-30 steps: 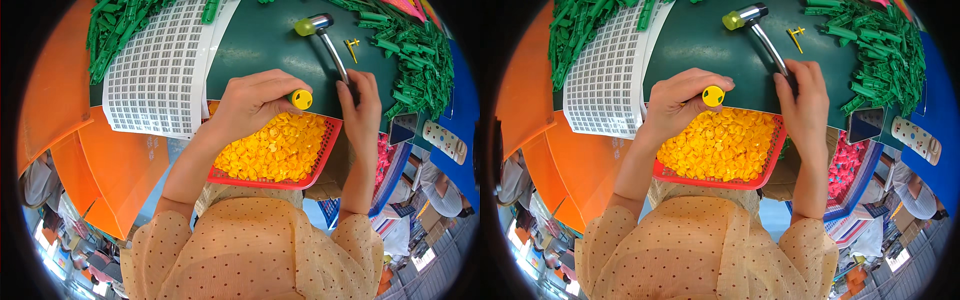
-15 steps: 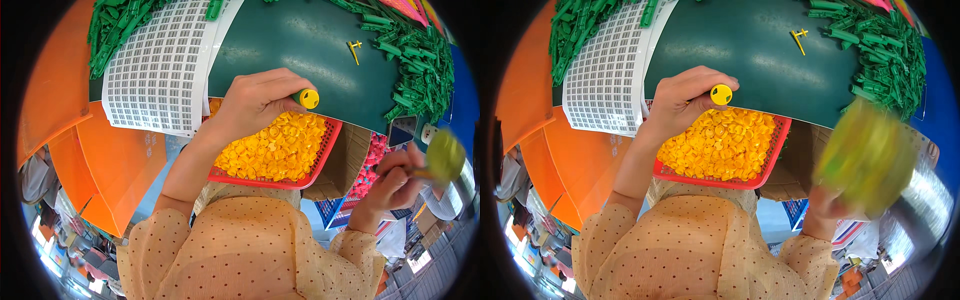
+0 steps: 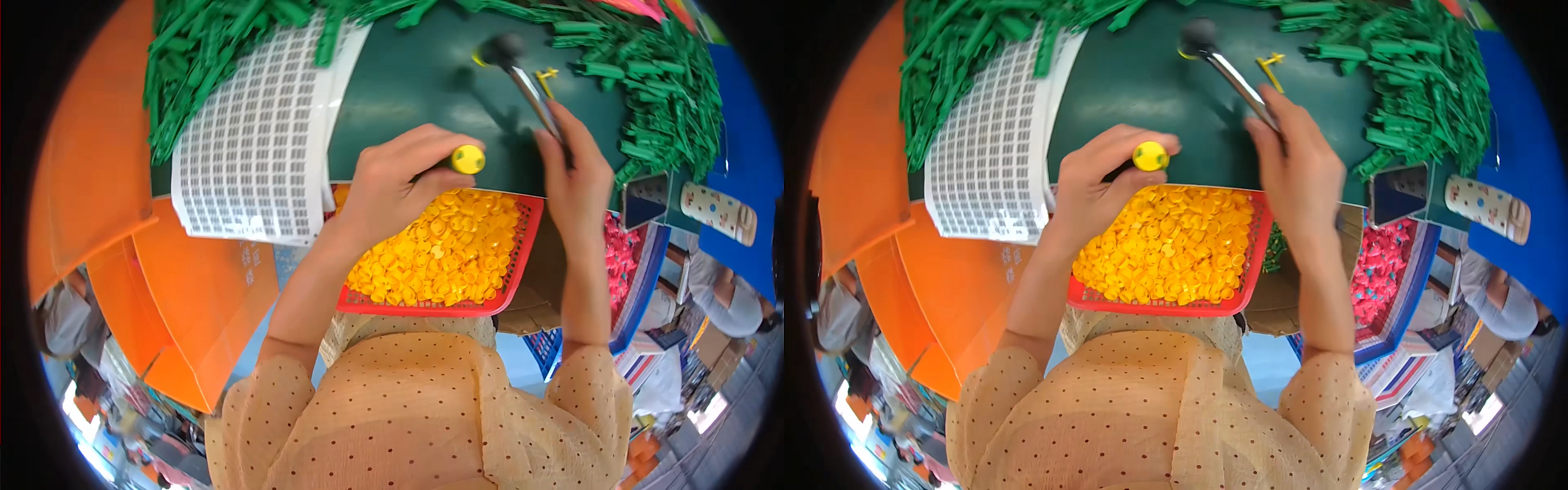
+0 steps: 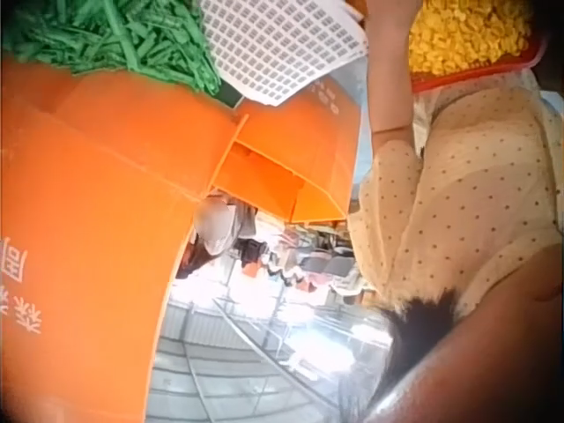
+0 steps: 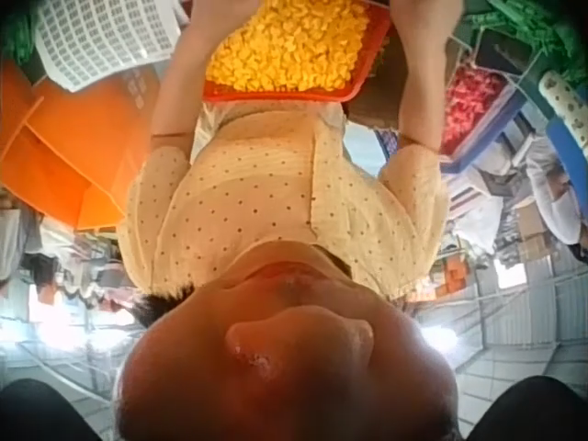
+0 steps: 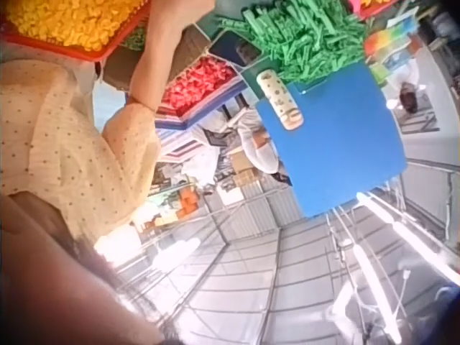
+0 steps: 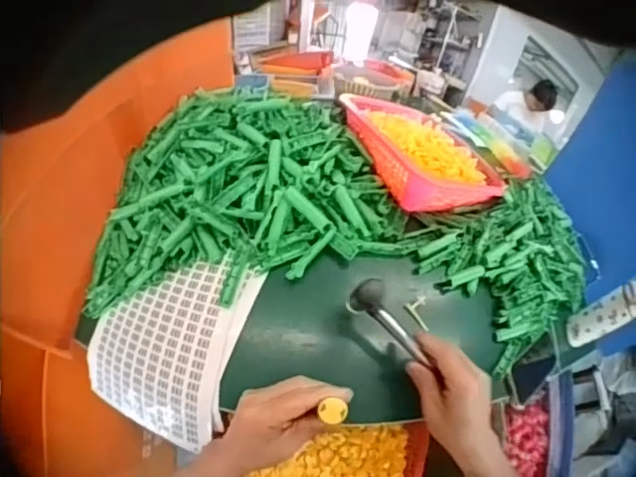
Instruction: Assembling small plastic toy components and applying labels at a factory workbench.
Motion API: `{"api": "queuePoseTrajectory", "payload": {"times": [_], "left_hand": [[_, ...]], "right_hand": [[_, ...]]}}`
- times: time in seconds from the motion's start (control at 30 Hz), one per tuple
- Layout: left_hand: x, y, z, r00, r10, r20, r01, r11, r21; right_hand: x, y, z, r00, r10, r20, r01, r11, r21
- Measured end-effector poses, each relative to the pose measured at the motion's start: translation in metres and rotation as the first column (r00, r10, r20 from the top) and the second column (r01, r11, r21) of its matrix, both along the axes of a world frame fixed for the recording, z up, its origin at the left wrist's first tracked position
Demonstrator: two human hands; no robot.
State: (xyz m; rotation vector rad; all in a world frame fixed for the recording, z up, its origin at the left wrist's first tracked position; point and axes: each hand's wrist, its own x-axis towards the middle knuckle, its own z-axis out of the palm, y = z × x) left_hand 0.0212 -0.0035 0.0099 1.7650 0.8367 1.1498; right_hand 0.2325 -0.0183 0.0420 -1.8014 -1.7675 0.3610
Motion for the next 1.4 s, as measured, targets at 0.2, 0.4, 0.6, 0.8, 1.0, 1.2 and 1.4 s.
{"api": "queuePoseTrajectory", "payload": {"times": [0.2,0.4,0.6,0.8,1.0,1.2,1.4], "left_hand": [[0.008,-0.025,0.012,1.000,0.007,0.013,-0.004,0.976,-0.219],[0.015,-0.027,0.012,0.988,-0.108,-0.107,0.117,0.990,0.083],[0.013,-0.022,0.015,0.997,-0.042,-0.063,0.045,0.998,0.037],[-0.012,-0.024,0.022,0.984,0.011,-0.179,-0.002,0.999,0.052],[-0.008,-0.018,0.029,0.996,0.082,-0.040,-0.082,0.997,0.007],[-0.018,-0.017,0.021,0.994,0.009,0.110,0.009,0.987,-0.163],[-0.021,-0.011,0.009,0.952,0.292,-0.095,-0.294,0.956,-0.005]], "right_hand": [[-0.022,-0.021,0.034,0.837,0.502,-0.217,-0.505,0.862,0.046],[0.042,-0.058,0.072,0.978,0.207,-0.009,-0.189,0.873,-0.449],[0.097,-0.049,0.057,0.956,-0.016,0.292,0.068,0.983,-0.168],[0.115,-0.036,0.019,0.820,0.060,0.570,-0.055,0.998,-0.026],[0.037,-0.034,0.024,0.970,0.236,-0.051,-0.212,0.933,0.291],[-0.023,-0.001,0.004,0.669,0.673,-0.314,-0.594,0.739,0.318],[-0.043,0.000,-0.007,0.828,0.479,-0.293,-0.436,0.877,0.201]]}}
